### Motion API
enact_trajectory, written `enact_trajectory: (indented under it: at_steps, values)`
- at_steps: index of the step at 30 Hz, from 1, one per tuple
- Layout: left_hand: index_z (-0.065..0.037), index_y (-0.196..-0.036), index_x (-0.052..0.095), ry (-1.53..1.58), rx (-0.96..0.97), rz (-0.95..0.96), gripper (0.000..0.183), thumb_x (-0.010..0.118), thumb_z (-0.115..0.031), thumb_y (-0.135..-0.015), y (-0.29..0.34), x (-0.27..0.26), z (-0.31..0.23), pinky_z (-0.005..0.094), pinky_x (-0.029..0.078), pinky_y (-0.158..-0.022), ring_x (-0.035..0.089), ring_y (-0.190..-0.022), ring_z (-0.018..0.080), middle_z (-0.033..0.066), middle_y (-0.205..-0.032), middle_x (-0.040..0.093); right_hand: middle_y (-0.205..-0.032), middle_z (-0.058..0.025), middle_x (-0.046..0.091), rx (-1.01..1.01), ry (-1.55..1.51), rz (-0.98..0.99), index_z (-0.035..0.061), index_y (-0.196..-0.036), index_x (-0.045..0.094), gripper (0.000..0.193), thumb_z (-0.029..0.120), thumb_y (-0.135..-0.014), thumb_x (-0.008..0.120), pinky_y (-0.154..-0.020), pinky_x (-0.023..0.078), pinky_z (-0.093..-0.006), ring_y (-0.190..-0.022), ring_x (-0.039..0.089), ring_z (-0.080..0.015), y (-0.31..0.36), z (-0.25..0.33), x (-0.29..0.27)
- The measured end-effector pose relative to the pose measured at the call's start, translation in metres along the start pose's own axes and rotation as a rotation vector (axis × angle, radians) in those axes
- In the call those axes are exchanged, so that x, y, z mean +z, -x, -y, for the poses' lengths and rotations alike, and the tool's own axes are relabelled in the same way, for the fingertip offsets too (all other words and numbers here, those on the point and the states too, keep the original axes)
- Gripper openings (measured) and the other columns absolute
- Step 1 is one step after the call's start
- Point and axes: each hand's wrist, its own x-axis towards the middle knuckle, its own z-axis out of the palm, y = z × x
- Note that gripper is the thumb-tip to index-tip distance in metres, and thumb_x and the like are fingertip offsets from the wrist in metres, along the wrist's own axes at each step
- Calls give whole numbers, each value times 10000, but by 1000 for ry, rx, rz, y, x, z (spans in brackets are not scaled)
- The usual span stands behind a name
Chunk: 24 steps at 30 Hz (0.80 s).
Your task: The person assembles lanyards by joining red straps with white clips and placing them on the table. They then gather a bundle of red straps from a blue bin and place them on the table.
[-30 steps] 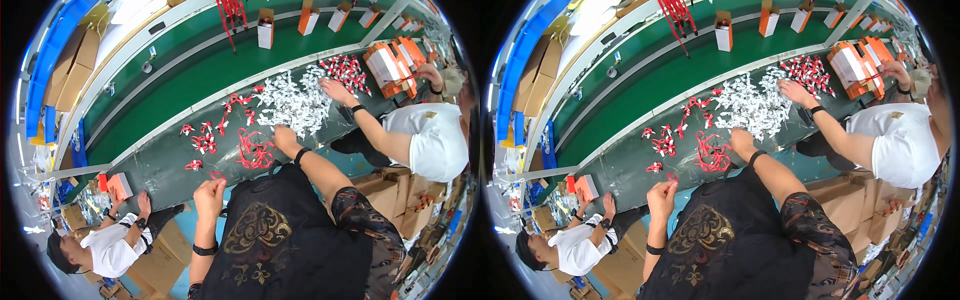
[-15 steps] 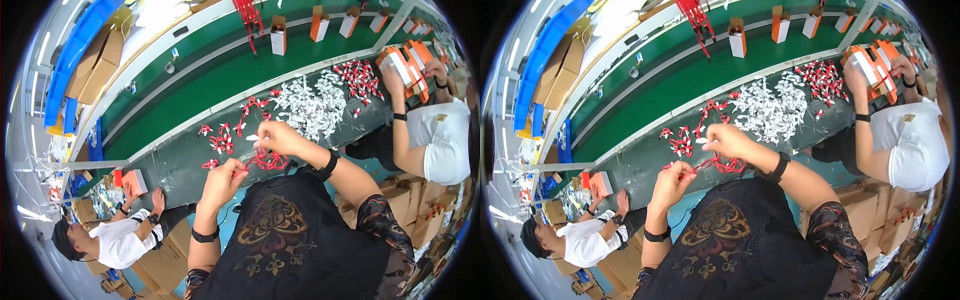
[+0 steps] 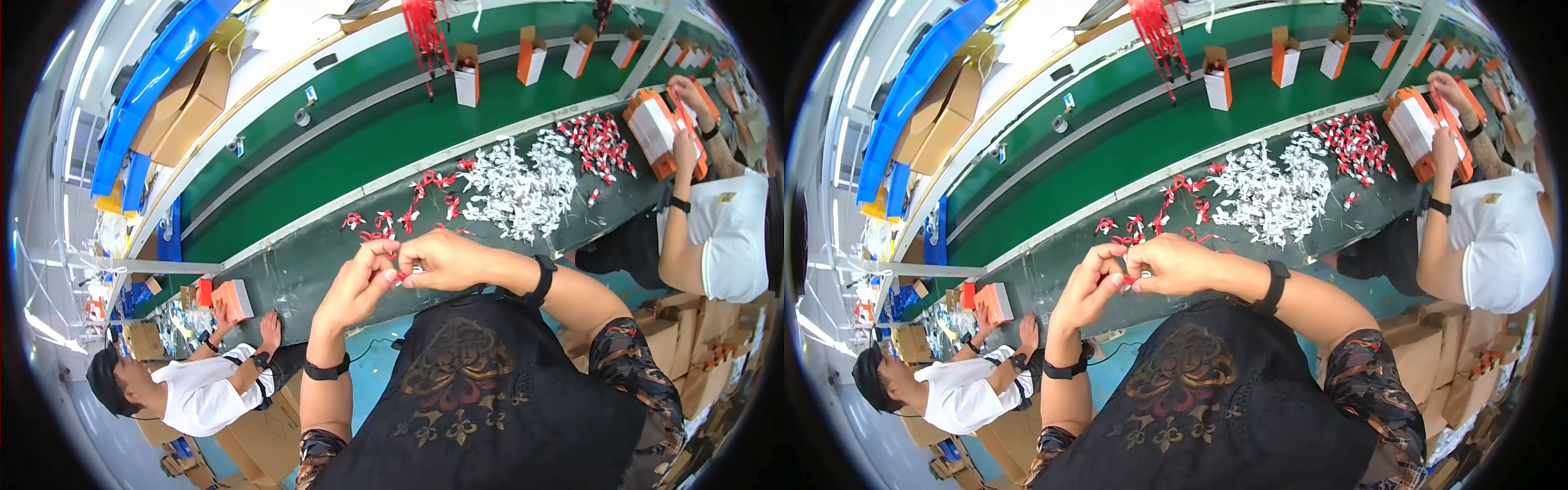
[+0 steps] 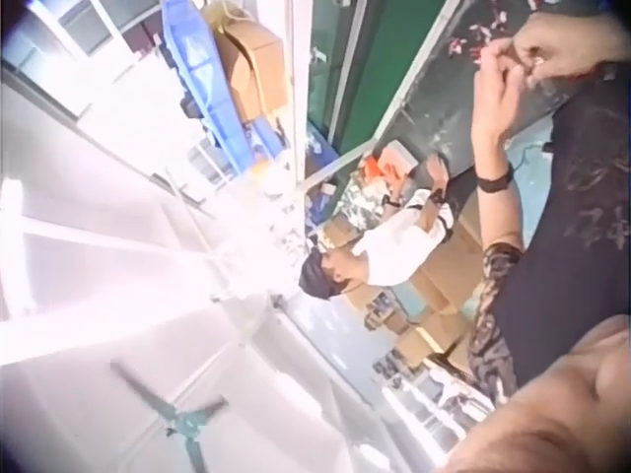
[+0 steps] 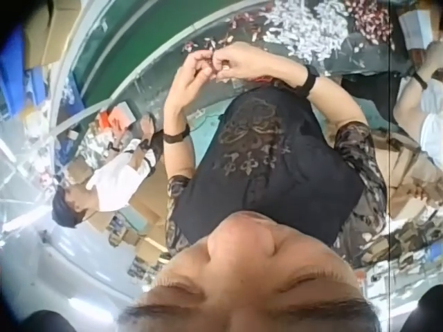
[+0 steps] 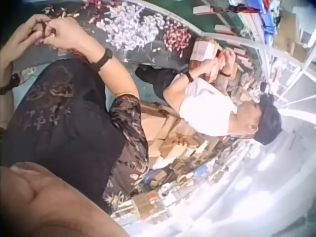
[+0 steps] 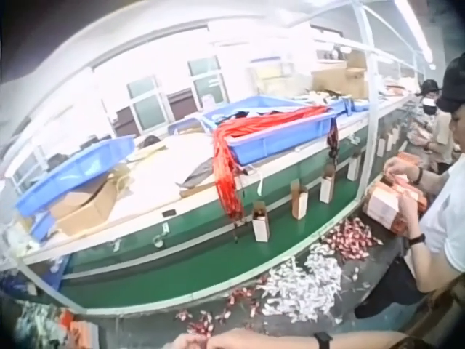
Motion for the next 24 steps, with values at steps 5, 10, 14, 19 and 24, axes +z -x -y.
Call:
enact_trajectory:
  at_steps: [5, 10, 14, 19, 24]
  values:
    - [-17, -1272, 476, 525, 4, -53, 329, 545, -144, -977, -6, 10, 41, 285, 471, -755, 576, -865, 125, 38, -961, 603, -738, 13, 584, 113, -276, 41, 41, -916, 570, 211, 81, -822, 754, -556, 435, -248, -644, 547, -56, 3, 18, -4]
    - [-32, -1287, 470, 1205, -26, -275, 621, 332, -564, -999, -19, 80, 36, 346, 457, -937, 579, -1076, 203, 107, -1171, 588, -766, 16, 587, 15, -507, -212, 47, -903, 616, 172, 77, -805, 755, -560, 420, -215, -639, 504, -18, -2, 29, 1]
    - [-64, -1238, 498, 1119, -21, -227, 542, 376, -535, -1000, -10, 93, 41, 338, 458, -720, 571, -823, 151, 42, -967, 610, -772, -57, 637, -212, 241, -500, 29, -884, 674, 112, 31, -787, 730, -568, 505, -289, -704, 633, -148, -13, 25, -12]
    - [-70, -1034, 588, 322, -187, -390, 226, 510, -281, -1011, 8, 64, 28, 335, 445, -583, 569, -647, 189, 15, -774, 622, -783, -102, 632, -162, 840, -282, 45, -883, 695, 194, 64, -690, 685, -650, 524, -374, -745, 638, -269, -6, 3, -25]
    - [-37, -982, 569, -156, 46, -480, 123, 531, -153, -997, 26, 50, 27, 259, 442, -645, 544, -730, 79, -7, -783, 578, -846, -61, 683, 159, -266, 536, 0, -869, 696, 43, 35, -846, 696, -637, 487, -272, -718, 618, -120, 6, 13, -30]
